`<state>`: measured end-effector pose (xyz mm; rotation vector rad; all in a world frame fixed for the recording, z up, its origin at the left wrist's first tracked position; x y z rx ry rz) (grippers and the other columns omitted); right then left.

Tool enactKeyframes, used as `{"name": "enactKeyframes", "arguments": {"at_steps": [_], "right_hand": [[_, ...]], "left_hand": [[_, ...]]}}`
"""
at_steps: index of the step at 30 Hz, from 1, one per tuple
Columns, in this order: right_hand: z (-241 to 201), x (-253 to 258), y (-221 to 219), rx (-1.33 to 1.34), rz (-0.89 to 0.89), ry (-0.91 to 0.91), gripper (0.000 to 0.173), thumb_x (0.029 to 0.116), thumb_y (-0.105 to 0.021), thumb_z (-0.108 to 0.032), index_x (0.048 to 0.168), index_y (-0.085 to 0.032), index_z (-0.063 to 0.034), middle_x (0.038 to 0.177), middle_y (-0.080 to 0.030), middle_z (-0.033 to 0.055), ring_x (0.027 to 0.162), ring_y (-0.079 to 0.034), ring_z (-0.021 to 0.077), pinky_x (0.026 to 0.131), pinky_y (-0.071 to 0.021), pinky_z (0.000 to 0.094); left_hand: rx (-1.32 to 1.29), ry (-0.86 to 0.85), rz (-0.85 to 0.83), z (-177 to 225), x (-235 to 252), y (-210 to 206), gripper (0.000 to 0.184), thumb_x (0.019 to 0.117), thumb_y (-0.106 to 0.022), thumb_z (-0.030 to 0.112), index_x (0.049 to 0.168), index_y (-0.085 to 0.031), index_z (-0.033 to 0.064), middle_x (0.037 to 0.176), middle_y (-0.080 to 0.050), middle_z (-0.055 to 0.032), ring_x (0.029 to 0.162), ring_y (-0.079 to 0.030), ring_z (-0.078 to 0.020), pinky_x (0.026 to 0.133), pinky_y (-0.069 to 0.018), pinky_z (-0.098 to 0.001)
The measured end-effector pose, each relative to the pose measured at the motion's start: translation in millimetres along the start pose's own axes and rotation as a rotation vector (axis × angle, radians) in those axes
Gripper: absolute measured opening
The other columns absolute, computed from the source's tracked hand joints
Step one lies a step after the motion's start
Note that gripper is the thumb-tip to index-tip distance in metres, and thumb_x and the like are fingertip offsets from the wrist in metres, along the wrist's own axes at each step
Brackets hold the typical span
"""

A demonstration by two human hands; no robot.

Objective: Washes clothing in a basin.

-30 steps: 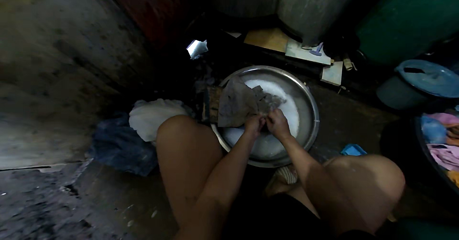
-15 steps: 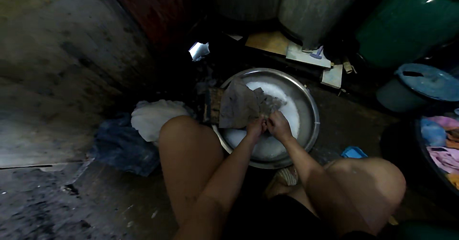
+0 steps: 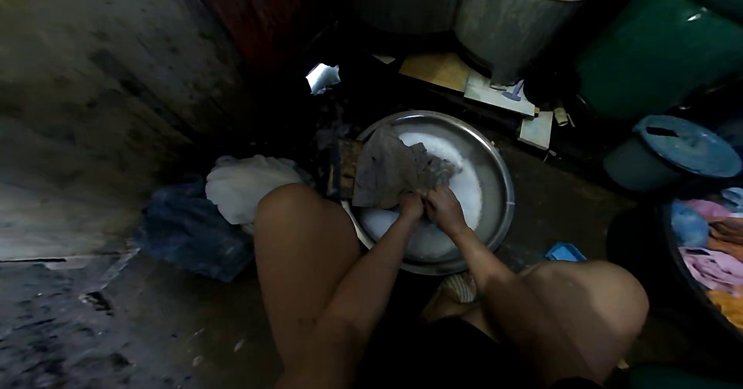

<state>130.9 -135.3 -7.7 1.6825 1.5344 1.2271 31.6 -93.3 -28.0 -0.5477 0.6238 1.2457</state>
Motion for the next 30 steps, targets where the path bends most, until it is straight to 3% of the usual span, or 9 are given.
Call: {"name": "enactKeyframes", "arguments": {"at_steps": [4, 8, 10, 12, 14, 18, 24, 27, 30], "right_hand": [[-1, 2, 2, 0.035, -0.015, -0.149, 0.017, 0.0939, -0.063, -0.008, 0.101, -0.072, 0.0063, 0.106, -0.068, 0.0269, 0.107, -0.067, 0.0429, 0.094, -0.0553, 0.0519], [7, 1, 0, 0.12, 0.079, -0.251, 0.017, 0.0921, -0.067, -0.008, 0.096, -0.071, 0.0083, 0.104, -0.068, 0.0257, 0.102, -0.068, 0.0394, 0.092, -0.0562, 0.0491], [9, 2, 3, 0.224, 0.049, -0.316, 0.021, 0.0934, -0.068, -0.012, 0.101, -0.071, 0.008, 0.106, -0.068, 0.0238, 0.1, -0.068, 0.034, 0.092, -0.0564, 0.0447], [14, 7, 11, 0.416, -0.076, -0.418, 0.029, 0.0945, -0.07, -0.018, 0.11, -0.067, 0.0067, 0.109, -0.068, 0.0207, 0.096, -0.068, 0.0263, 0.088, -0.0568, 0.0388], [22, 10, 19, 0.591, -0.211, -0.507, 0.034, 0.0959, -0.071, -0.021, 0.116, -0.064, 0.0043, 0.109, -0.068, 0.0176, 0.094, -0.068, 0.0215, 0.087, -0.057, 0.0375], [31, 10, 20, 0.723, -0.221, -0.557, 0.031, 0.1005, -0.066, -0.021, 0.119, -0.064, 0.0037, 0.109, -0.069, 0.0161, 0.093, -0.068, 0.0173, 0.087, -0.057, 0.0348], [24, 10, 19, 0.523, -0.2, -0.527, 0.029, 0.1005, -0.065, -0.018, 0.12, -0.066, 0.003, 0.113, -0.069, 0.0187, 0.099, -0.069, 0.0232, 0.092, -0.0559, 0.0389], [25, 7, 16, 0.545, -0.153, -0.526, 0.027, 0.0996, -0.067, -0.02, 0.114, -0.069, 0.0022, 0.113, -0.069, 0.0176, 0.099, -0.068, 0.0222, 0.092, -0.0564, 0.0379], [26, 10, 17, 0.661, -0.142, -0.651, 0.023, 0.0982, -0.068, -0.017, 0.112, -0.07, 0.0013, 0.107, -0.071, 0.0149, 0.095, -0.069, 0.0202, 0.089, -0.0571, 0.0384]], "left_hand": [[-0.26, 0.076, -0.008, 3, -1, -2, 0.026, 0.1121, -0.041, 0.024, 0.109, -0.053, 0.0011, 0.075, -0.045, -0.0021, 0.059, -0.045, -0.0102, 0.057, -0.0441, -0.0227], [-0.463, 0.106, -0.099, 7, -4, -4, 0.025, 0.1114, -0.042, 0.025, 0.094, -0.05, 0.0088, 0.064, -0.043, 0.0019, 0.05, -0.045, -0.0075, 0.052, -0.0457, -0.02], [-0.489, 0.089, -0.113, 8, -3, -3, 0.027, 0.1115, -0.041, 0.024, 0.09, -0.048, 0.0097, 0.061, -0.043, 0.0028, 0.048, -0.044, -0.0064, 0.05, -0.0451, -0.0186], [-0.404, 0.027, -0.093, 9, -4, 1, 0.023, 0.1113, -0.043, 0.024, 0.098, -0.051, 0.007, 0.065, -0.045, 0.0023, 0.051, -0.046, -0.0058, 0.051, -0.0448, -0.0179], [-0.244, -0.04, -0.075, 10, -4, 4, 0.026, 0.1111, -0.045, 0.024, 0.115, -0.056, 0.0015, 0.076, -0.049, -0.0005, 0.06, -0.048, -0.0076, 0.058, -0.045, -0.0207], [-0.049, -0.113, -0.061, 10, -5, 4, 0.038, 0.1107, -0.046, 0.028, 0.132, -0.056, -0.0025, 0.103, -0.059, -0.0111, 0.085, -0.056, -0.0141, 0.078, -0.049, -0.0282], [-0.093, -0.135, -0.087, 8, -5, 3, 0.026, 0.1057, -0.057, 0.017, 0.118, -0.062, -0.0058, 0.097, -0.063, -0.0094, 0.081, -0.058, -0.0109, 0.076, -0.0504, -0.0253], [-0.114, -0.147, -0.091, 6, -1, 5, 0.02, 0.106, -0.054, 0.012, 0.113, -0.061, -0.0058, 0.088, -0.059, -0.0052, 0.075, -0.055, -0.0089, 0.073, -0.049, -0.0235], [-0.103, -0.175, -0.042, 8, -2, 6, 0.019, 0.1044, -0.057, 0.01, 0.111, -0.063, -0.0072, 0.087, -0.061, -0.0067, 0.075, -0.056, -0.0092, 0.073, -0.0496, -0.0235]]}}
Point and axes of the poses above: each hand's wrist, its own x-axis towards the middle knuckle, its own y-axis out of the back of the hand, z = x × y, the point moved 3 cm from there along x, towards the middle knuckle
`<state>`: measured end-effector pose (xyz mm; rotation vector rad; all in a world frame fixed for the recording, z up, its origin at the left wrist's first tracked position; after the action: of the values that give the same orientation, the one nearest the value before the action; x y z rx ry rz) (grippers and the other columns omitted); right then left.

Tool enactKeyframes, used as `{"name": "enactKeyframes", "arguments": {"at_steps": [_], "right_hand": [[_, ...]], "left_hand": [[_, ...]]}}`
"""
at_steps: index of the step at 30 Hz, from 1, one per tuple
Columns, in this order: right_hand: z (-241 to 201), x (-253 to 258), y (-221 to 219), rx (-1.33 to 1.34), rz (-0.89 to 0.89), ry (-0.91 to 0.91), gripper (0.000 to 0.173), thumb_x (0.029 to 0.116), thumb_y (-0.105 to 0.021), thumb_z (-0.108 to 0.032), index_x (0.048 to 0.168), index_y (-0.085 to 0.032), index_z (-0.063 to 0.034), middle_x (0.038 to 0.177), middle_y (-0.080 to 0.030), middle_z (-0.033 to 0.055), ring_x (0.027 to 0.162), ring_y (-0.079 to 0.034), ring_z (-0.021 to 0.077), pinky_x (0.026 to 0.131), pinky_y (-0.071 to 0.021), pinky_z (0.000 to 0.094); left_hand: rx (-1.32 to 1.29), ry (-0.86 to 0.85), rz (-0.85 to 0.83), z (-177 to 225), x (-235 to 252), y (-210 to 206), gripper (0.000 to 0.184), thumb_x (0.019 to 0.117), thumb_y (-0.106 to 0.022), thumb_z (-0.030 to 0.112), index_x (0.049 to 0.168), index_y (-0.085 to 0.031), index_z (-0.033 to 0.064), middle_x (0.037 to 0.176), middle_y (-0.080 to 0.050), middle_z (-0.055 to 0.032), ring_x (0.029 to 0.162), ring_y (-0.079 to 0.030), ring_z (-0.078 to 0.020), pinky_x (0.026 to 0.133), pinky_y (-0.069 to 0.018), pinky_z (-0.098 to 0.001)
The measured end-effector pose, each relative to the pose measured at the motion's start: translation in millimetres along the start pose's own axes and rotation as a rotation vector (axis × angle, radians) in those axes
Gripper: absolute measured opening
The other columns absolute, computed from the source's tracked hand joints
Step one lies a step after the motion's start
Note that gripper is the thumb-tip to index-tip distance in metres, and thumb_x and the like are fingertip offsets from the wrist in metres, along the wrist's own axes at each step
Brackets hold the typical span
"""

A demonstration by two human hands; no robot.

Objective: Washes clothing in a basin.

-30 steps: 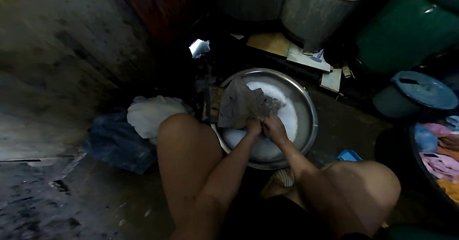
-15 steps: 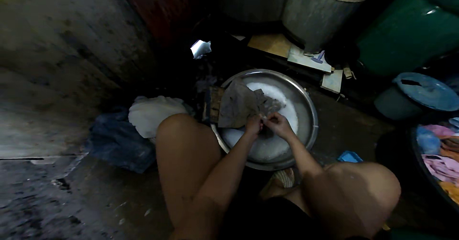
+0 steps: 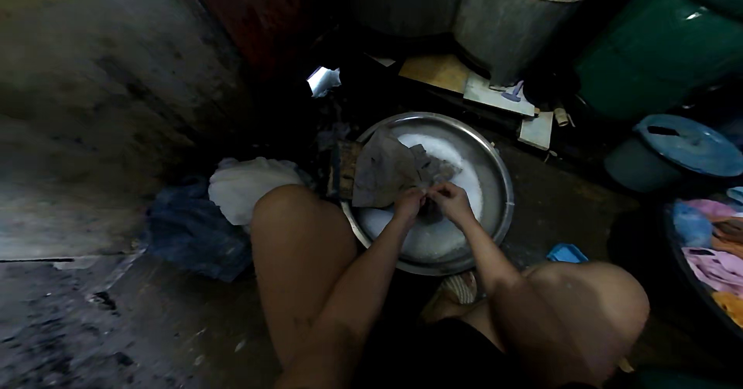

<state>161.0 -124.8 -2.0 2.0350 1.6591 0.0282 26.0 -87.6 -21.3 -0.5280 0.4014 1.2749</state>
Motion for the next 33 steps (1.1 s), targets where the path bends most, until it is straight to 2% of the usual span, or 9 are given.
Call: {"name": "enactKeyframes", "arguments": {"at_steps": [4, 6, 10, 13, 18, 21, 23, 27, 33], "right_hand": [[0, 0, -1, 0.144, 0.02, -0.108, 0.019, 0.0987, -0.067, -0.013, 0.11, -0.07, 0.0021, 0.103, -0.071, 0.0138, 0.09, -0.069, 0.0176, 0.084, -0.0584, 0.0352], [1, 0, 1, 0.164, 0.001, -0.113, 0.019, 0.0995, -0.066, -0.012, 0.111, -0.07, 0.0023, 0.103, -0.071, 0.0133, 0.089, -0.069, 0.0159, 0.083, -0.058, 0.0333], [-5, 0, 4, 0.027, -0.052, -0.024, 0.022, 0.1007, -0.065, -0.015, 0.114, -0.069, 0.0012, 0.107, -0.07, 0.0139, 0.094, -0.067, 0.0171, 0.087, -0.0561, 0.0347], [-9, -1, 2, -0.074, -0.031, 0.109, 0.023, 0.1019, -0.062, -0.014, 0.116, -0.07, 0.0018, 0.118, -0.068, 0.0179, 0.106, -0.066, 0.0227, 0.097, -0.0541, 0.0393], [-3, -4, -1, -0.007, 0.108, 0.338, 0.025, 0.0986, -0.067, -0.014, 0.116, -0.071, 0.0032, 0.119, -0.068, 0.0197, 0.107, -0.068, 0.0231, 0.094, -0.058, 0.036], [-4, -10, -5, -0.053, 0.098, 0.411, 0.038, 0.0921, -0.075, -0.016, 0.122, -0.068, 0.0052, 0.126, -0.064, 0.0229, 0.111, -0.068, 0.0254, 0.096, -0.0588, 0.0356], [-5, -12, -7, -0.148, 0.136, 0.468, 0.034, 0.0942, -0.072, -0.015, 0.121, -0.069, 0.0058, 0.124, -0.066, 0.0235, 0.109, -0.069, 0.0278, 0.096, -0.0583, 0.0376], [-7, -15, -10, -0.357, 0.246, 0.518, 0.02, 0.0965, -0.065, -0.01, 0.107, -0.073, 0.0054, 0.11, -0.072, 0.0214, 0.102, -0.071, 0.0324, 0.093, -0.0584, 0.0452], [-4, -17, -18, -0.58, 0.274, 0.657, 0.014, 0.092, -0.064, -0.003, 0.099, -0.074, 0.0039, 0.101, -0.07, 0.0242, 0.101, -0.069, 0.0421, 0.087, -0.0585, 0.0522]], "left_hand": [[0.202, -0.086, -0.028, 3, -1, 0, 0.024, 0.1058, -0.056, 0.015, 0.114, -0.064, -0.0067, 0.101, -0.063, -0.0146, 0.087, -0.058, -0.016, 0.084, -0.05, -0.0319], [0.229, -0.094, -0.047, 5, -3, 0, 0.025, 0.1064, -0.055, 0.016, 0.114, -0.064, -0.006, 0.103, -0.064, -0.0147, 0.089, -0.058, -0.0162, 0.085, -0.0497, -0.033], [-0.011, 0.071, -0.002, 6, -6, -1, 0.021, 0.1058, -0.055, 0.013, 0.117, -0.062, -0.0037, 0.094, -0.059, -0.0066, 0.074, -0.052, -0.0097, 0.069, -0.0473, -0.0237], [-0.288, 0.208, 0.044, 7, -11, -4, 0.011, 0.1051, -0.053, 0.011, 0.108, -0.058, 0.0016, 0.084, -0.055, -0.0036, 0.062, -0.05, -0.0076, 0.058, -0.0471, -0.0194], [-0.467, 0.204, 0.01, 11, -11, -5, 0.019, 0.1074, -0.049, 0.014, 0.119, -0.057, 0.0009, 0.098, -0.063, -0.0066, 0.064, -0.052, -0.0064, 0.058, -0.0455, -0.0191], [-0.492, 0.199, 0.02, 13, -11, -5, 0.014, 0.1066, -0.05, 0.013, 0.107, -0.058, 0.002, 0.083, -0.06, -0.0041, 0.058, -0.052, -0.006, 0.054, -0.0465, -0.0178], [-0.49, 0.186, 0.02, 14, -11, -4, 0.013, 0.1068, -0.049, 0.012, 0.109, -0.057, 0.0015, 0.085, -0.061, -0.0047, 0.058, -0.05, -0.0053, 0.053, -0.0444, -0.0171], [-0.427, 0.171, 0.04, 15, -14, -6, 0.014, 0.1052, -0.054, 0.013, 0.113, -0.058, 0.0028, 0.092, -0.062, -0.0053, 0.056, -0.047, -0.0038, 0.051, -0.0412, -0.0163], [-0.294, 0.166, 0.05, 11, -14, -5, 0.016, 0.1055, -0.054, 0.018, 0.108, -0.06, 0.0034, 0.086, -0.06, -0.0043, 0.058, -0.049, -0.0066, 0.053, -0.0432, -0.019]]}}
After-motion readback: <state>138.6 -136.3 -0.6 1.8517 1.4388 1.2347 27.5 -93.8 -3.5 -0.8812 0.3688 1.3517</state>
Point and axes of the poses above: each hand's wrist, its own x-axis towards the middle knuckle, its own y-axis out of the back of the hand, z = x × y, the point moved 3 cm from there along x, towards the middle knuckle
